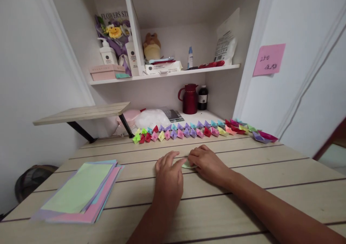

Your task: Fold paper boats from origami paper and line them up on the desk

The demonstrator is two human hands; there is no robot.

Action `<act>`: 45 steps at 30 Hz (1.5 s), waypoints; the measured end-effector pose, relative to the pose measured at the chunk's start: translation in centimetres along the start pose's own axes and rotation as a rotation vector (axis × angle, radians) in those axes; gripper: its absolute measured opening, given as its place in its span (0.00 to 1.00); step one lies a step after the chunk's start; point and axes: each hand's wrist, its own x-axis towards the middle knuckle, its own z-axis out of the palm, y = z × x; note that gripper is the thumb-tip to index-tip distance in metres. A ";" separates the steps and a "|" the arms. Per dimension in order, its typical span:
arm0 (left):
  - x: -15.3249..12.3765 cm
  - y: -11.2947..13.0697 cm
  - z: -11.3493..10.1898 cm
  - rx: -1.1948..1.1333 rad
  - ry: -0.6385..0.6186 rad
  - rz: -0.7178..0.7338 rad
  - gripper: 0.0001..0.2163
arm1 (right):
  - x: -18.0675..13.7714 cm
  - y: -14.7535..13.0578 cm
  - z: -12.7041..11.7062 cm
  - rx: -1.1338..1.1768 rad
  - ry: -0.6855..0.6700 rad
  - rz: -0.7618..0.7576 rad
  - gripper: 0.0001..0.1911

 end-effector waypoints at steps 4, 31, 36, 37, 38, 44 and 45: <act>-0.5 -0.3 0.7 0.029 -0.275 0.017 0.22 | 0.0 0.1 0.3 0.112 -0.044 -0.025 0.15; -0.8 -0.5 -1.3 0.059 -0.527 0.276 0.26 | -2.2 5.8 -1.4 0.753 -0.231 0.094 0.07; -0.8 -0.6 -1.1 0.079 -0.556 0.281 0.27 | -1.8 5.2 -0.3 0.727 -0.176 0.174 0.09; -0.9 -0.7 -1.1 0.083 -0.566 0.278 0.28 | -1.7 5.0 -0.1 0.712 -0.169 0.194 0.10; -0.9 -0.7 -1.0 0.085 -0.576 0.276 0.28 | -1.6 4.8 0.0 0.694 -0.162 0.214 0.10; -0.7 -0.5 -1.7 0.085 -0.668 0.241 0.35 | -1.2 3.9 0.2 0.555 -0.128 0.317 0.10; -0.8 -0.4 -1.7 0.085 -0.682 0.232 0.35 | -1.1 3.8 0.2 0.533 -0.125 0.325 0.10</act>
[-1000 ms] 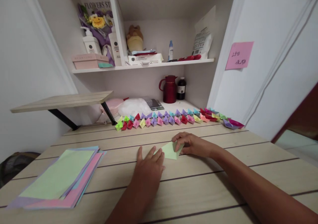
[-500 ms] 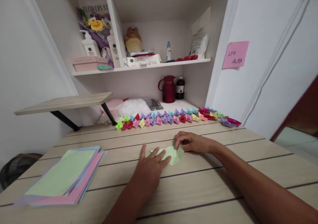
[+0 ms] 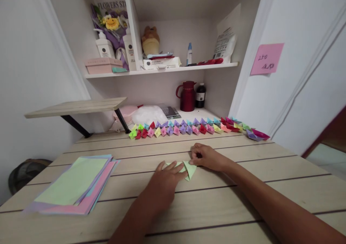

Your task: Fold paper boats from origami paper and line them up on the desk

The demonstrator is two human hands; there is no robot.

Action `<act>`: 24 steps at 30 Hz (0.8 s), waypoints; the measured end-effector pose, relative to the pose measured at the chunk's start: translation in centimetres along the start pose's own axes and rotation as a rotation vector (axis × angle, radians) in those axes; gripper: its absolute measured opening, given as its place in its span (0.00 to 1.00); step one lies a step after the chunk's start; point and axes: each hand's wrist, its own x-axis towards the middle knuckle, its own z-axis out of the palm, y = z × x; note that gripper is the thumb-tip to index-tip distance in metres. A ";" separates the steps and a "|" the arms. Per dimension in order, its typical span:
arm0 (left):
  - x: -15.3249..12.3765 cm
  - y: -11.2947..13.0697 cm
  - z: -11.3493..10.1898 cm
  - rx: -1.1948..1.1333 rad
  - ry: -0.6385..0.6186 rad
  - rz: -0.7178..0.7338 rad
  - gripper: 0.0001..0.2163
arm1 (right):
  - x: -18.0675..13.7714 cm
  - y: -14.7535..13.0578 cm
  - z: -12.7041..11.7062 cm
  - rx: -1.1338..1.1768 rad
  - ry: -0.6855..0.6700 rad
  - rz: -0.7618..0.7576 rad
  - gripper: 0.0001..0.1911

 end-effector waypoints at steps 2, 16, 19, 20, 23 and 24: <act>-0.1 0.2 0.1 -0.003 0.009 -0.013 0.33 | 0.0 -0.3 0.0 -0.035 0.011 0.008 0.09; 0.3 0.7 0.8 0.041 0.108 -0.051 0.26 | -0.1 1.7 -0.8 -0.186 0.264 0.142 0.06; 0.2 0.8 0.6 0.041 0.128 -0.086 0.25 | -0.3 0.7 -0.6 -0.147 0.218 0.081 0.09; 0.2 0.9 0.5 0.041 0.134 -0.099 0.24 | -0.3 0.2 -0.3 -0.136 0.187 0.051 0.10; 0.1 1.2 0.3 0.050 0.152 -0.120 0.22 | -0.4 -1.4 1.0 -0.143 0.105 0.002 0.15; 0.1 1.2 0.3 0.058 0.160 -0.121 0.22 | -0.4 -1.8 1.4 -0.146 0.085 -0.005 0.15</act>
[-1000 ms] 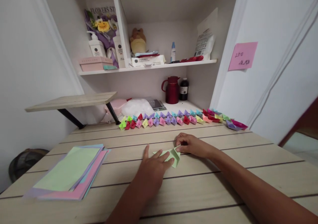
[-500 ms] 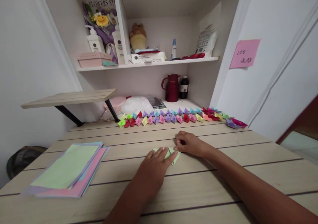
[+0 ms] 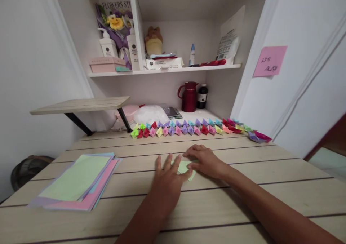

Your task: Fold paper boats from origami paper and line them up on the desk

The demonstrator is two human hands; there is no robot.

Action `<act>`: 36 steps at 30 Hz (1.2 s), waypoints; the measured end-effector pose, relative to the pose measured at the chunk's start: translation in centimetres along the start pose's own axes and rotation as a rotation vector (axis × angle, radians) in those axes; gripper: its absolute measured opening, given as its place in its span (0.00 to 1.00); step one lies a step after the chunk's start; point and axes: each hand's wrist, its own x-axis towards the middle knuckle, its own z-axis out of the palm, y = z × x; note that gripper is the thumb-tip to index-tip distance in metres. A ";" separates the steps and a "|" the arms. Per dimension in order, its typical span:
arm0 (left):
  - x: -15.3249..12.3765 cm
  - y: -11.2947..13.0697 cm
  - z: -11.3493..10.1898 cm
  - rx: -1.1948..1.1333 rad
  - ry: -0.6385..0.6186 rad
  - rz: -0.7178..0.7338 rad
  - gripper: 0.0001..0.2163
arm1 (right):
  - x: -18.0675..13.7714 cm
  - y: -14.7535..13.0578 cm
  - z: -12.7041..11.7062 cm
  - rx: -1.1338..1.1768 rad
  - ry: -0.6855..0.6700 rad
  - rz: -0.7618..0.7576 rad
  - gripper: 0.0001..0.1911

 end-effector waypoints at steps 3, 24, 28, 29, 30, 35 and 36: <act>0.1 0.0 0.4 0.041 0.032 0.012 0.21 | 0.0 -0.6 0.6 0.007 -0.035 -0.009 0.10; 0.7 0.3 1.4 0.034 0.183 0.063 0.14 | -0.1 -1.5 0.7 0.307 -0.111 0.011 0.06; 0.9 0.2 1.4 -0.013 0.200 0.068 0.12 | -0.2 -1.4 0.7 0.458 -0.110 0.028 0.07; 0.9 0.1 1.3 -0.052 0.205 0.038 0.12 | -0.1 -1.3 0.8 0.494 -0.087 0.040 0.07; 1.0 -0.1 1.2 -0.103 0.231 -0.013 0.14 | 0.1 -1.2 0.9 0.528 -0.053 0.053 0.08; 1.5 -1.6 1.0 -0.623 0.629 -0.368 0.19 | 0.9 -1.5 1.3 0.683 0.155 0.089 0.15; 1.6 -1.9 1.1 -0.767 0.673 -0.411 0.20 | 0.9 -1.7 1.3 0.711 0.182 0.088 0.16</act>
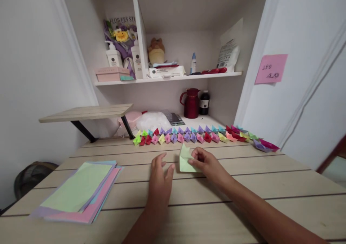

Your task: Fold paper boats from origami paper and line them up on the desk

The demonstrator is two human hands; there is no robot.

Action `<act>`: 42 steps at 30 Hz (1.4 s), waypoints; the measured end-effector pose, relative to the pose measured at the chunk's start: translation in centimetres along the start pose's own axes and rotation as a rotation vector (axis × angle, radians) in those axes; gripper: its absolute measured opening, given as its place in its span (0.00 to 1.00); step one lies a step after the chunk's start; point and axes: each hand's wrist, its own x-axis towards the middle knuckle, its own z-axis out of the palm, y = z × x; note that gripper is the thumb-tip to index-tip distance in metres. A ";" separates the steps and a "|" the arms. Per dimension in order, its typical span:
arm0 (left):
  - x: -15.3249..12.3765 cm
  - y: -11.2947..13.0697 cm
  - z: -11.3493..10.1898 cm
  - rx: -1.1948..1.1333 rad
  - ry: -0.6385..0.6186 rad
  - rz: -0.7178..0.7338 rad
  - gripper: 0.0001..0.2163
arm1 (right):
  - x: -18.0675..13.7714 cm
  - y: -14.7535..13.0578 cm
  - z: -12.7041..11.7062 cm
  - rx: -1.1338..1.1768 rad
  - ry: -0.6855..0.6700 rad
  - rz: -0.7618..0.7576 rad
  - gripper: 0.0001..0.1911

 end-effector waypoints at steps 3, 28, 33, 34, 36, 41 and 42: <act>0.4 -0.4 0.3 -0.318 -0.052 -0.165 0.21 | -0.3 -0.8 0.7 0.094 0.032 -0.013 0.17; 0.6 -0.7 1.2 -0.651 -0.246 -0.278 0.16 | -1.1 -2.8 2.0 0.346 -0.013 0.140 0.24; 0.3 -0.4 1.0 -0.763 -0.202 -0.350 0.16 | -1.4 -3.0 2.6 0.501 -0.052 0.184 0.19; 0.2 -0.2 0.9 -0.811 -0.201 -0.366 0.15 | -1.5 -3.0 2.7 0.500 -0.064 0.172 0.19; 0.0 0.2 0.6 -0.894 -0.205 -0.389 0.14 | -1.5 -3.0 2.8 0.484 -0.084 0.155 0.19; -0.1 0.9 0.2 -1.002 -0.247 -0.413 0.13 | -1.5 -3.6 2.6 0.484 -0.070 0.125 0.21; -0.1 0.9 0.2 -1.013 -0.263 -0.407 0.13 | -1.5 -3.7 2.5 0.490 -0.063 0.118 0.22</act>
